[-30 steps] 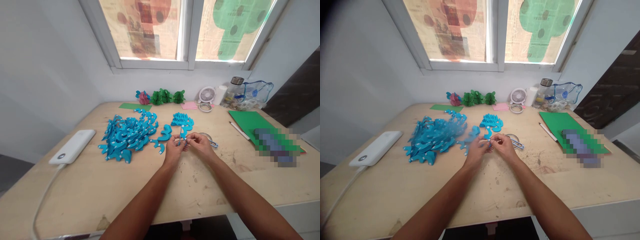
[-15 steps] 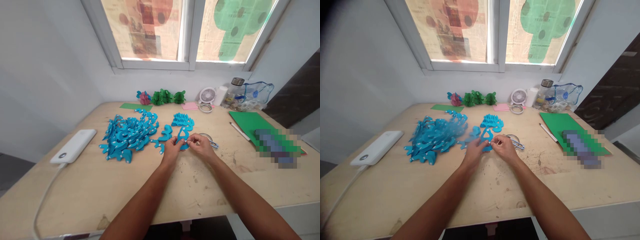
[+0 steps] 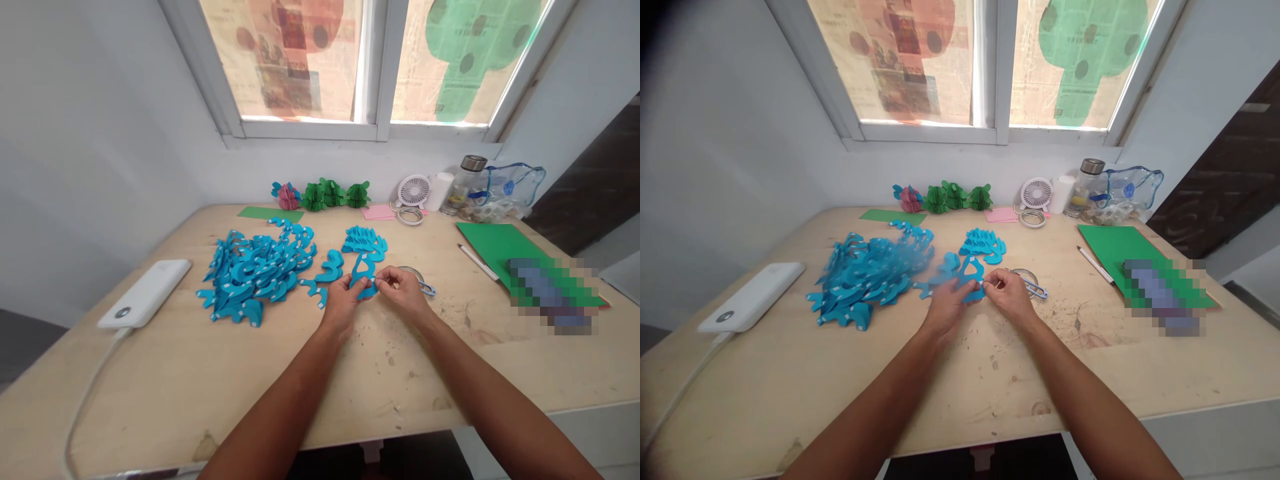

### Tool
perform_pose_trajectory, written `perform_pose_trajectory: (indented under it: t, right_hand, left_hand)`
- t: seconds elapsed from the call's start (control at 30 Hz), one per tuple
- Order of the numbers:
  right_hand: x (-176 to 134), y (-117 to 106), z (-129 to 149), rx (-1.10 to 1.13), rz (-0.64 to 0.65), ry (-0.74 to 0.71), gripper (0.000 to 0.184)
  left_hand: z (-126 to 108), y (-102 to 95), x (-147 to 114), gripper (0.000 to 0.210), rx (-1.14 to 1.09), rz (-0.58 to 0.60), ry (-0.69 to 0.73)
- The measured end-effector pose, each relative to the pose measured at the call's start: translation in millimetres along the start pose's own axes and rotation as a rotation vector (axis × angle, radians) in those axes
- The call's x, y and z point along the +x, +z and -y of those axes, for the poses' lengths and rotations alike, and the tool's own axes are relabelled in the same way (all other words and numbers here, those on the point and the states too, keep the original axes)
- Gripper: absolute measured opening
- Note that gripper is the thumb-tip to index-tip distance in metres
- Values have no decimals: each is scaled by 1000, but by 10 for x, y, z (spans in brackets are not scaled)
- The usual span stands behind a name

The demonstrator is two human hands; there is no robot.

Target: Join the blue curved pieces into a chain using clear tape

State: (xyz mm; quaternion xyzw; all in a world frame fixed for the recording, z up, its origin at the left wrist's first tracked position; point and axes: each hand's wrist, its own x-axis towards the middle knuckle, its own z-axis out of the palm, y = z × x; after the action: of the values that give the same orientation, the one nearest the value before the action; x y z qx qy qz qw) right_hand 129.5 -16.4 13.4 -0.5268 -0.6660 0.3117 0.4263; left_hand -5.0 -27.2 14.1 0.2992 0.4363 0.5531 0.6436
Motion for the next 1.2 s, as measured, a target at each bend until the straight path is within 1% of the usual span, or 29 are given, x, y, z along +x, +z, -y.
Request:
perform_pose_trajectory:
  t: [0.27, 0.37, 0.53, 0.83, 1.03, 1.2]
  right_hand:
    - [-8, 2, 33, -21, -14, 22, 11]
    - [-7, 2, 28, -24, -20, 12, 11]
    - [-8, 3, 19, -21, -20, -9, 10]
    - [-5, 6, -6, -45, -20, -13, 10]
    - [0, 3, -10, -58, -19, -16, 10]
    - [-1, -1, -7, -71, -24, -20, 10]
  left_hand:
    - [-8, 13, -5, 20, 37, -5, 12]
    - [-9, 16, -1, 22, 63, -12, 25]
    - [-2, 7, 7, 25, 85, 11, 0]
    - [-34, 19, -19, 25, 118, 10, 23]
    - [-14, 12, -5, 21, 126, 24, 49]
    - [-9, 13, 2, 23, 131, 21, 47]
